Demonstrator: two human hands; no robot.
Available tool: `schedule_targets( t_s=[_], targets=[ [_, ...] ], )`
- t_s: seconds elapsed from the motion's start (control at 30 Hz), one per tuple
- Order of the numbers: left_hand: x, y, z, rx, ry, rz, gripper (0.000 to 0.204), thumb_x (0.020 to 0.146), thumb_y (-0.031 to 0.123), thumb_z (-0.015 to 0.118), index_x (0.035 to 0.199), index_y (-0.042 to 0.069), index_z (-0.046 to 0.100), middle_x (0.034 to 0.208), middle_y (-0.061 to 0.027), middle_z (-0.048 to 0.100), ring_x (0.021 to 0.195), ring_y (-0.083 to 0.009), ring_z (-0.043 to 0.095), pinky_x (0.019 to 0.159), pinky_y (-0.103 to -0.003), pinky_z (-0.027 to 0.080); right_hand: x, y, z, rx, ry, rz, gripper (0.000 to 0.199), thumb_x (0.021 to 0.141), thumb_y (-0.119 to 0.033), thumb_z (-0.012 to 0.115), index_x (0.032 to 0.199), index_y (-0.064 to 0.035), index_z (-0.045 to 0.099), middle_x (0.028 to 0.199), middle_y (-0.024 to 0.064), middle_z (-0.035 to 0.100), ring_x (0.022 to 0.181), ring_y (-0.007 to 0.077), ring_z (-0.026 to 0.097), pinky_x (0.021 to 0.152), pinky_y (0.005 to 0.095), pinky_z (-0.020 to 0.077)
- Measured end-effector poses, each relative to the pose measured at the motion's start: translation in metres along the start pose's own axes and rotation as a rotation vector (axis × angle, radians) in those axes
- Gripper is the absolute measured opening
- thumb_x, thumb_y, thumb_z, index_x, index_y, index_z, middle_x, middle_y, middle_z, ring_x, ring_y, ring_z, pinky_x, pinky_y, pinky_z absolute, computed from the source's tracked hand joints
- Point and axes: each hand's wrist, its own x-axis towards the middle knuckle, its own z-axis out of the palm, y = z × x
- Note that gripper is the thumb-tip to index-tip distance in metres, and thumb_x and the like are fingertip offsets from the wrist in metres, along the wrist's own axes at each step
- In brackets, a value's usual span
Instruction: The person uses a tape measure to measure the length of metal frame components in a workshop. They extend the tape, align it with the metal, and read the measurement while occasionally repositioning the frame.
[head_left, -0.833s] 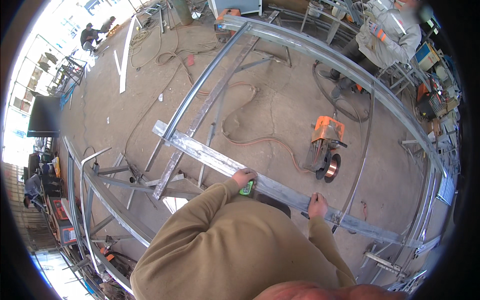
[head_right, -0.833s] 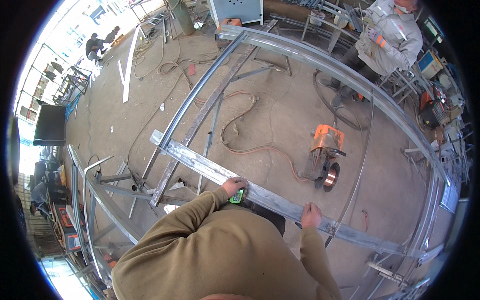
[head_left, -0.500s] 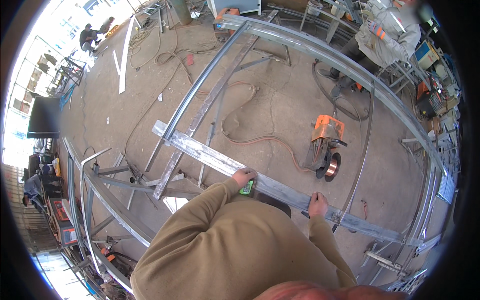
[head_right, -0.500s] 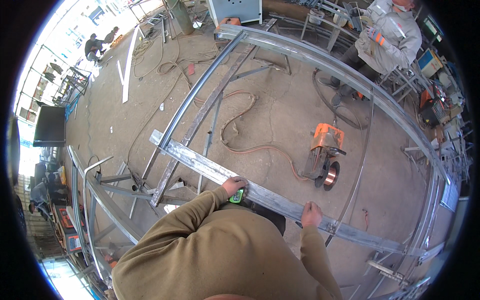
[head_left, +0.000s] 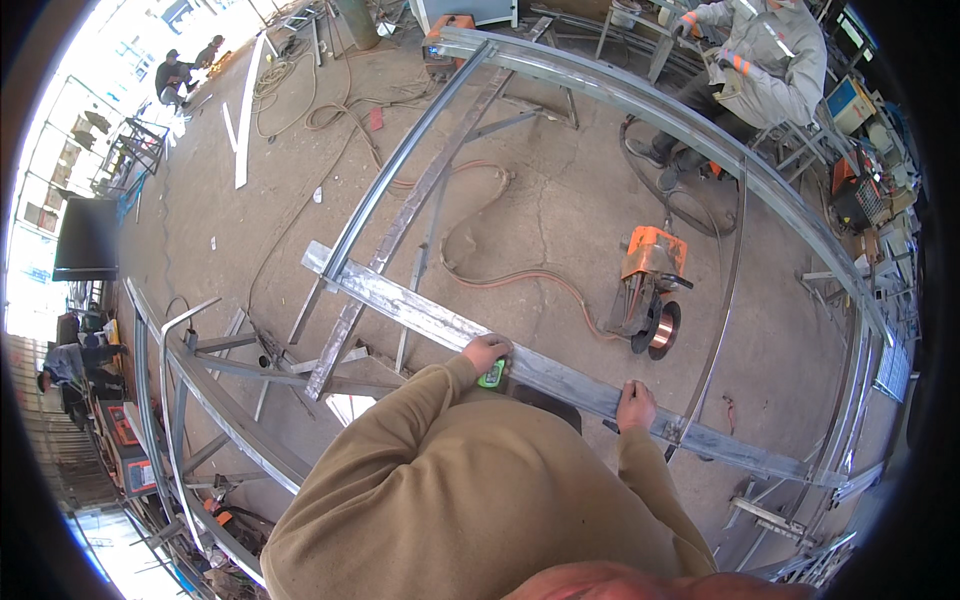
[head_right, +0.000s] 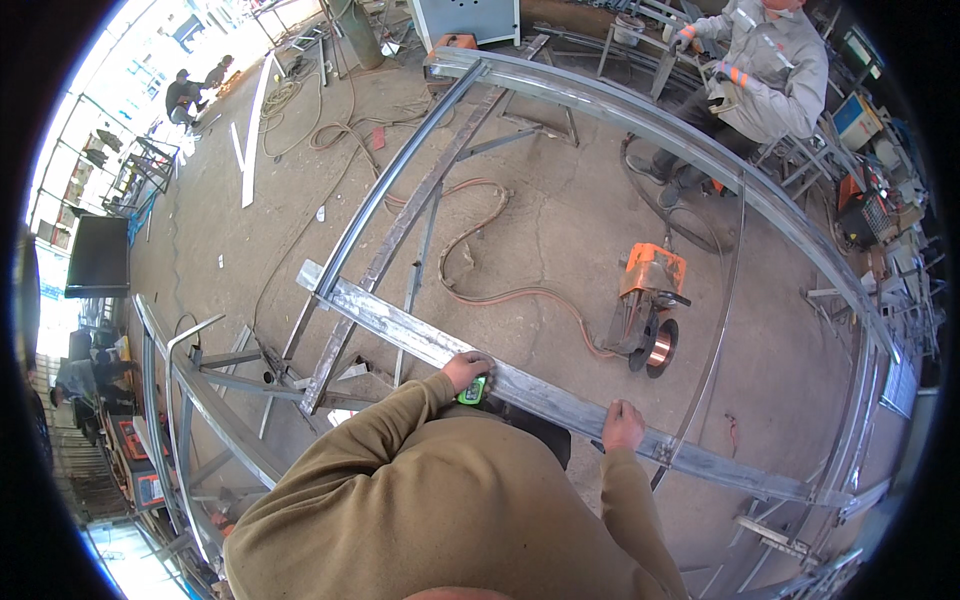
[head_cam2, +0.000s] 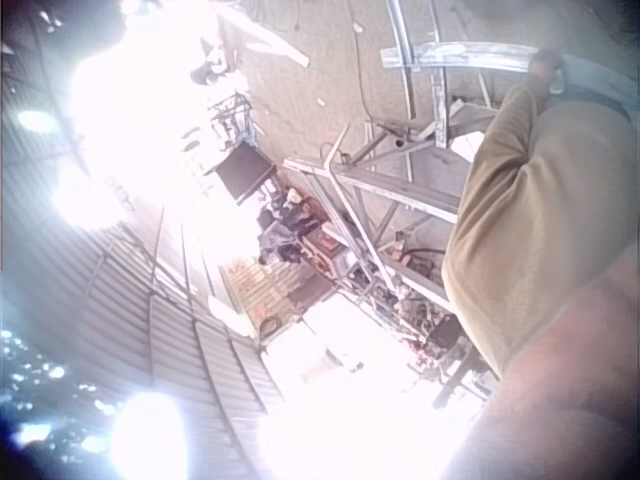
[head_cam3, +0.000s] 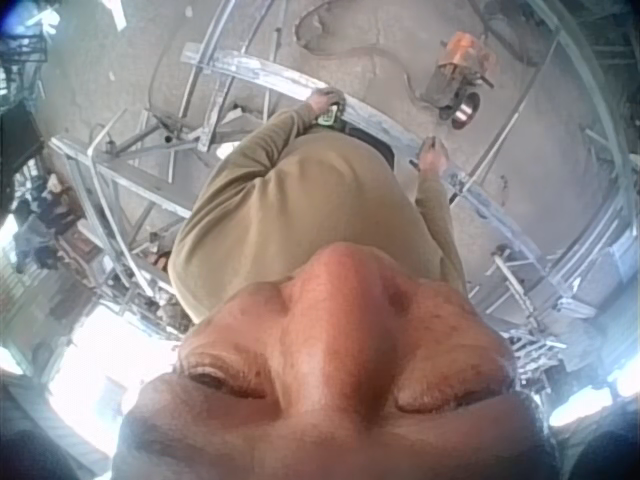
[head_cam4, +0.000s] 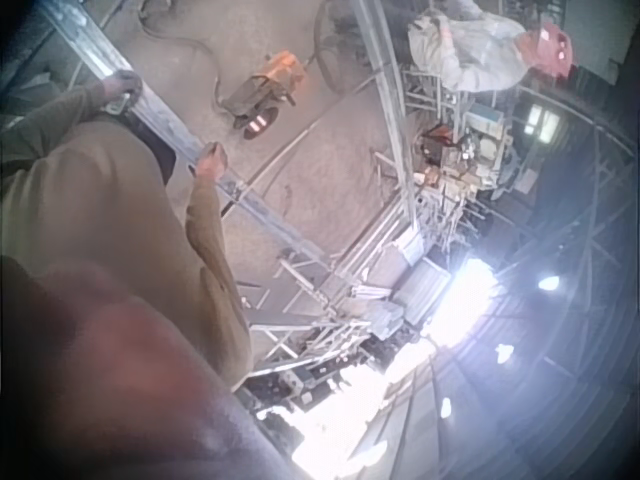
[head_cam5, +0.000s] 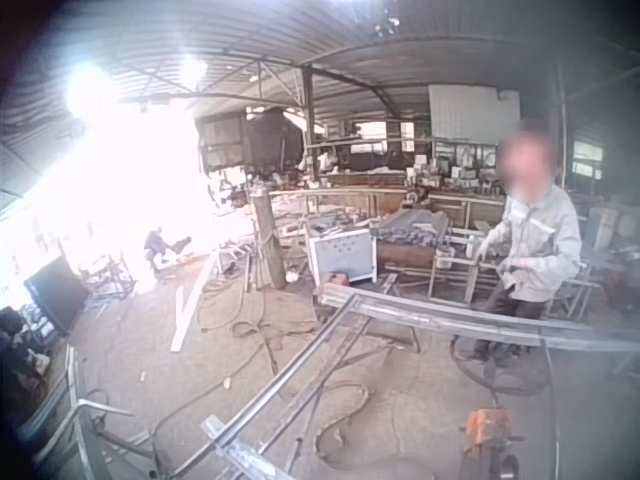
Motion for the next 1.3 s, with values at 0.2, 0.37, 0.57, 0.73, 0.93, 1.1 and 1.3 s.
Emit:
schedule_targets(
  t_s=[0.2, 0.37, 0.57, 0.73, 0.93, 1.1, 1.3],
  targets=[
    [-0.002, 0.0, 0.0, -0.006, 0.017, -0.009, 0.023, 0.098, 0.015, 0.065, 0.111, -0.003, 0.069, 0.088, -0.0118, 0.072, 0.069, -0.0214, 0.071, 0.064, -0.035, 0.059, 0.0, 0.001, 0.0, 0.0, 0.009, -0.007, 0.023, 0.097, -0.027, 0.061, 0.094, -0.0084, 0.073, 0.093, 0.0137, 0.074, 0.089, 0.0368, 0.068, 0.082, 0.0501, 0.0526],
    [-0.001, 0.001, 0.0, -0.008, 0.015, -0.003, 0.023, 0.098, 0.016, 0.065, 0.111, -0.003, 0.069, 0.088, -0.0116, 0.072, 0.07, -0.0212, 0.071, 0.065, -0.034, 0.059, 0.0, 0.0, 0.0, -0.007, 0.002, 0.009, 0.022, 0.097, -0.027, 0.061, 0.095, -0.0084, 0.073, 0.093, 0.0139, 0.074, 0.089, 0.0373, 0.068, 0.082, 0.0501, 0.0525],
    [0.0, 0.001, -0.001, -0.007, 0.005, -0.007, 0.023, 0.098, 0.015, 0.065, 0.111, -0.003, 0.068, 0.089, -0.0122, 0.072, 0.07, -0.0214, 0.07, 0.065, -0.034, 0.059, 0.0, 0.0, -0.001, 0.003, -0.001, 0.002, 0.023, 0.097, -0.027, 0.061, 0.095, -0.0077, 0.072, 0.093, 0.0151, 0.073, 0.089, 0.0383, 0.068, 0.081, 0.0507, 0.0523],
    [0.001, -0.002, -0.002, -0.006, 0.005, 0.002, 0.023, 0.098, 0.015, 0.065, 0.113, -0.003, 0.067, 0.089, -0.0129, 0.072, 0.069, -0.0219, 0.07, 0.063, -0.035, 0.059, 0.0, 0.002, 0.0, 0.026, -0.003, -0.019, 0.025, 0.099, -0.028, 0.059, 0.097, -0.007, 0.072, 0.095, 0.0164, 0.072, 0.09, 0.04, 0.066, 0.081, 0.052, 0.0519],
    [0.007, -0.009, -0.005, 0.014, 0.003, 0.032, 0.023, 0.098, 0.015, 0.065, 0.112, -0.003, 0.067, 0.089, -0.013, 0.072, 0.068, -0.0225, 0.071, 0.062, -0.035, 0.059, -0.001, 0.004, 0.0, 0.04, -0.012, -0.008, 0.025, 0.1, -0.029, 0.059, 0.099, -0.0073, 0.072, 0.096, 0.0161, 0.072, 0.092, 0.0398, 0.066, 0.082, 0.0512, 0.0522],
    [0.011, -0.015, -0.007, -0.004, 0.021, 0.027, 0.022, 0.098, 0.015, 0.066, 0.11, -0.003, 0.068, 0.088, -0.0127, 0.072, 0.068, -0.0224, 0.071, 0.063, -0.035, 0.059, 0.0, 0.001, 0.001, 0.046, 0.057, -0.049, 0.021, 0.097, -0.024, 0.063, 0.093, -0.0064, 0.072, 0.09, 0.0163, 0.073, 0.086, 0.0384, 0.068, 0.078, 0.0507, 0.0528],
    [0.013, -0.015, -0.008, 0.032, 0.025, 0.03, 0.022, 0.097, 0.015, 0.066, 0.11, -0.003, 0.068, 0.086, -0.0122, 0.072, 0.069, -0.0223, 0.071, 0.064, -0.034, 0.059, 0.001, 0.0, -0.001, 0.046, 0.034, -0.027, 0.021, 0.097, -0.025, 0.063, 0.092, -0.0067, 0.072, 0.089, 0.0157, 0.073, 0.085, 0.0378, 0.068, 0.079, 0.0502, 0.0529]
  ],
)
